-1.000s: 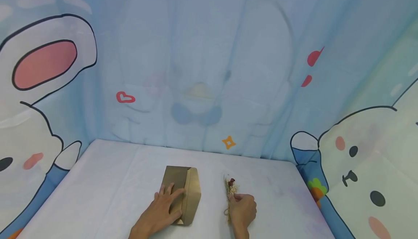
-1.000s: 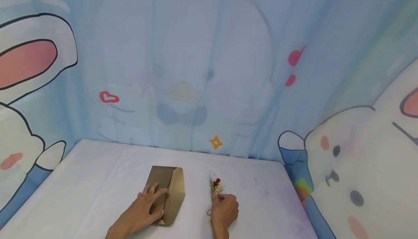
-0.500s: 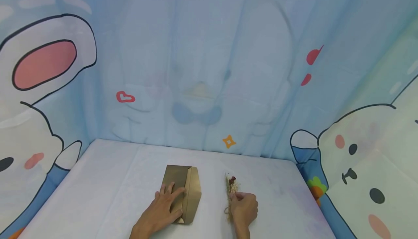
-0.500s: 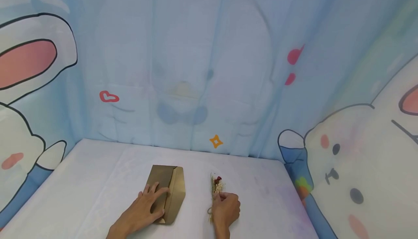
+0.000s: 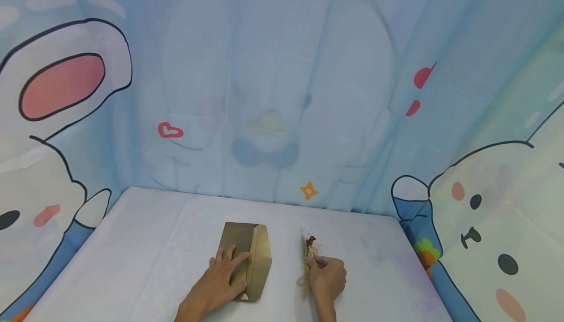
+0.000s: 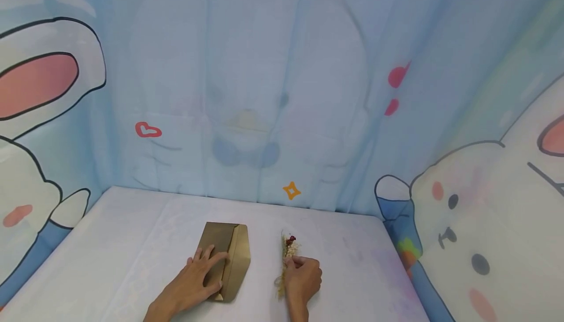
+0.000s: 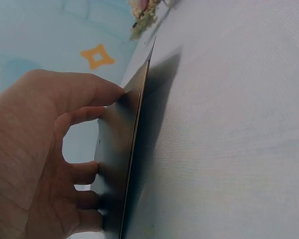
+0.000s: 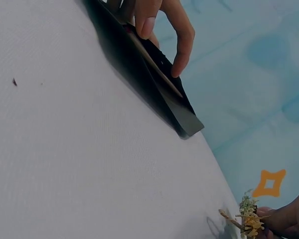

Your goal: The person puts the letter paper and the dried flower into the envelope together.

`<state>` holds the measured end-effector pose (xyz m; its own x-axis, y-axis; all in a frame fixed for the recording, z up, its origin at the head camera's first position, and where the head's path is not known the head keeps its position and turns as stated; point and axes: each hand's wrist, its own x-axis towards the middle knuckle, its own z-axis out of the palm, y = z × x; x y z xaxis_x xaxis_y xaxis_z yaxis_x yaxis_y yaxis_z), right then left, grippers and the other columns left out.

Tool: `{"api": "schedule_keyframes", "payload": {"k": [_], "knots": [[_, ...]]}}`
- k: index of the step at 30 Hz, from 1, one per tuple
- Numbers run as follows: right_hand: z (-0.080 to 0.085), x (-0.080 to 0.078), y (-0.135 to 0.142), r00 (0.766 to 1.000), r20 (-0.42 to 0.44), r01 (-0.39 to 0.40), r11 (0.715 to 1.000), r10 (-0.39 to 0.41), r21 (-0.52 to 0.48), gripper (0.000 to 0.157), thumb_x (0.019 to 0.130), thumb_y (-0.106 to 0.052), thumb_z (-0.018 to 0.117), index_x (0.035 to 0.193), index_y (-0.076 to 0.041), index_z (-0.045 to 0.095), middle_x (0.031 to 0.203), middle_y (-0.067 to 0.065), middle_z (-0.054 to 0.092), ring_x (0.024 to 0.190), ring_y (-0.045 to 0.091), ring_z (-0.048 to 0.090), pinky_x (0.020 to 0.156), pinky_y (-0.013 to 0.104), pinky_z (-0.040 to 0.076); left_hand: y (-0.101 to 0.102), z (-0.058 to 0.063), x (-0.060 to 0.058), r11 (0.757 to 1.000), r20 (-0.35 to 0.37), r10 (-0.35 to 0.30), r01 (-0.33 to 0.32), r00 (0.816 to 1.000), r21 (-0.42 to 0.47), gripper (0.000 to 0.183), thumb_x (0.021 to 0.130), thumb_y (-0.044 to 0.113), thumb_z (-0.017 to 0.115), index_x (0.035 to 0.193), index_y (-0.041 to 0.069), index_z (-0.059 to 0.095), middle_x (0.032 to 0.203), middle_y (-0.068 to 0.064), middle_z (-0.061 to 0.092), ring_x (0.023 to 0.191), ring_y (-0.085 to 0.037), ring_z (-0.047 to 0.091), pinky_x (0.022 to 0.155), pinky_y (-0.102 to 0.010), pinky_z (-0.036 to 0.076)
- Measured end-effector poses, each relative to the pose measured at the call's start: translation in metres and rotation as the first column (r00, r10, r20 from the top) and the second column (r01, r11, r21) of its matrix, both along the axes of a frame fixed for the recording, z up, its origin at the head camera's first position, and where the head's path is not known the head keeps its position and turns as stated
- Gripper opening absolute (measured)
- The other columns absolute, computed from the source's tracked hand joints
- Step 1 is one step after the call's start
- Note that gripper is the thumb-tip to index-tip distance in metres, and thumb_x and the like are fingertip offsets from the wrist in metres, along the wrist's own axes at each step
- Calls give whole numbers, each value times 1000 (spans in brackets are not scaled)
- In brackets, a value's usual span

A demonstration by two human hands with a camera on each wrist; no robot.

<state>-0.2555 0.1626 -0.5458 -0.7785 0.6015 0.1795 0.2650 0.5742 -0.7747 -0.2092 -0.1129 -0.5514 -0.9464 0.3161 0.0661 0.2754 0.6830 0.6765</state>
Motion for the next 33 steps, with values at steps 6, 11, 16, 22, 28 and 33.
{"api": "schedule_keyframes", "payload": {"k": [6,11,16,22,28,33], "knots": [[2,-1,-8,999,-21,-41,999,41,-11,14,79,-15,85,84,-2,81,70,13,75,57,20,68,67,49,54,1,-2,-2,1000,-26,11,-11,1000,-10,61,95,38,63,151,27,43,163,-28,26,147,-63,17,112,-80,19],[3,-1,-15,997,-44,-71,997,71,-6,15,78,-15,86,83,-2,81,69,12,75,55,16,66,64,44,53,0,-2,-2,1000,-3,2,-2,1000,1,62,96,39,61,153,28,41,164,-28,23,148,-63,14,113,-79,17],[7,-3,-26,993,-53,-103,995,102,-13,14,77,-15,86,82,-3,81,68,11,75,54,14,65,61,38,53,0,-2,-3,1000,4,-2,2,1000,-9,61,96,40,61,153,29,40,164,-28,23,148,-63,13,114,-79,18],[10,-6,-42,984,-57,-168,986,167,-11,12,77,-15,87,80,-5,81,67,8,75,53,11,64,58,33,53,-2,-3,-4,1000,3,3,-3,1000,-21,61,96,39,62,152,29,40,163,-28,24,147,-64,15,112,-80,18],[11,-7,-52,974,-71,-213,977,213,0,12,75,-15,88,78,-6,81,66,8,75,51,11,64,56,33,54,1,-4,-6,1000,-14,5,-5,1000,-28,59,96,40,60,151,28,42,163,-28,26,146,-64,17,112,-80,19],[10,-8,-65,964,-76,-256,967,256,9,10,75,-14,88,77,-6,81,65,6,74,51,10,62,54,31,54,1,-5,-7,999,-6,13,-13,1000,-43,59,96,41,60,151,31,42,163,-26,27,147,-63,17,113,-79,19]]}}
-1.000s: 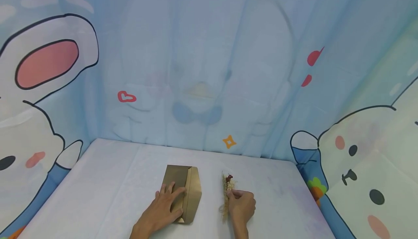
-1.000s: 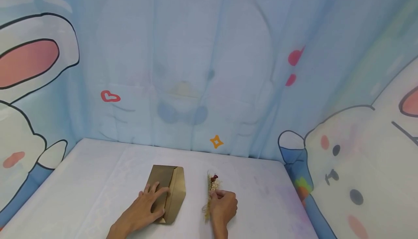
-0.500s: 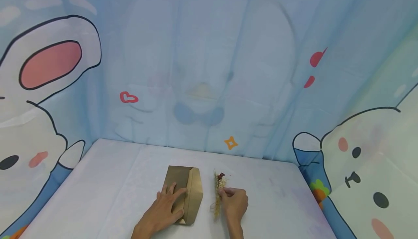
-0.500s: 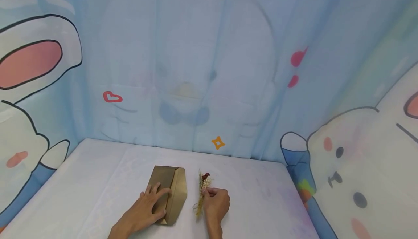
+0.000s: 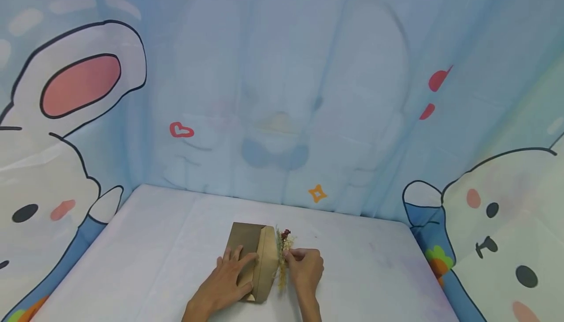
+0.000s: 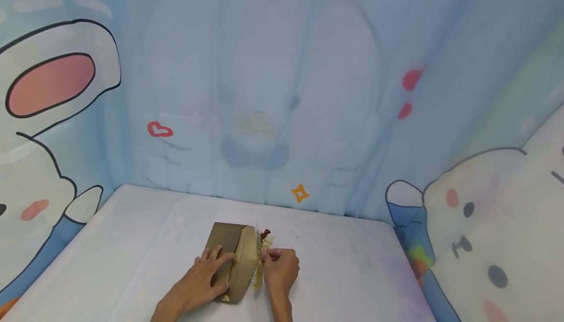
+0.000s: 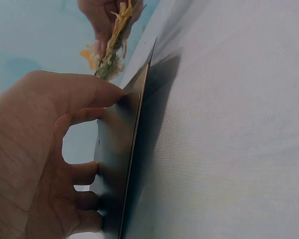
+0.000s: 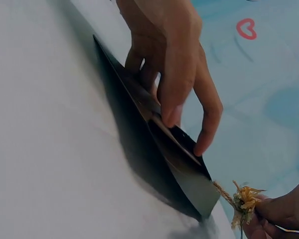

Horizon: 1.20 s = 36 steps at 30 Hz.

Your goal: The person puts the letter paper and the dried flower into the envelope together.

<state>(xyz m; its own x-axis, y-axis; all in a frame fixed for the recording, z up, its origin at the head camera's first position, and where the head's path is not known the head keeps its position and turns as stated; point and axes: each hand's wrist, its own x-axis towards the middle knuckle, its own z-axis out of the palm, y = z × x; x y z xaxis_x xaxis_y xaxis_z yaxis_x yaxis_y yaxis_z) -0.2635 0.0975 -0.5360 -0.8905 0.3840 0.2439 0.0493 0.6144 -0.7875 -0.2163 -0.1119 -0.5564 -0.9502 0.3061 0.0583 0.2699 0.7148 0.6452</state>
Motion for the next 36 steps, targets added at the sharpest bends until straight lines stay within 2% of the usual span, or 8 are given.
{"api": "schedule_keyframes", "payload": {"k": [10,18,22,26,36], "knots": [[-9,0,-27,998,44,-40,999,40,-2,8,75,-12,88,74,-9,80,61,1,72,50,8,59,50,26,48,-4,0,-1,1000,2,-9,9,1000,-1,61,96,43,61,153,32,40,163,-27,26,148,-62,15,112,-79,20],[-18,-2,-32,997,50,-59,998,58,22,10,73,-11,89,73,-9,80,63,4,74,51,9,63,56,31,56,-5,-3,-3,1000,4,-18,17,1000,21,61,98,45,58,154,33,38,164,-26,24,149,-61,14,114,-79,18],[-19,-4,-35,995,66,-73,997,72,13,8,74,-8,87,75,-7,79,62,4,73,48,9,62,48,25,52,-4,-4,-3,999,-6,-15,16,1000,28,61,98,44,59,154,35,37,165,-24,24,149,-61,14,115,-78,18],[-20,-6,-42,990,70,-119,993,119,-7,7,75,-4,85,75,-5,79,62,6,73,45,7,61,42,20,49,-5,-4,-2,999,-9,-7,7,1000,38,61,97,42,59,154,34,38,165,-23,24,150,-59,14,117,-76,17],[-27,-9,-58,969,42,-243,969,245,-35,4,79,0,80,77,-4,79,66,9,75,46,9,65,46,19,53,-6,-4,-2,999,4,-3,2,1000,54,62,98,46,57,155,38,34,167,-21,19,152,-55,14,118,-73,18]]}}
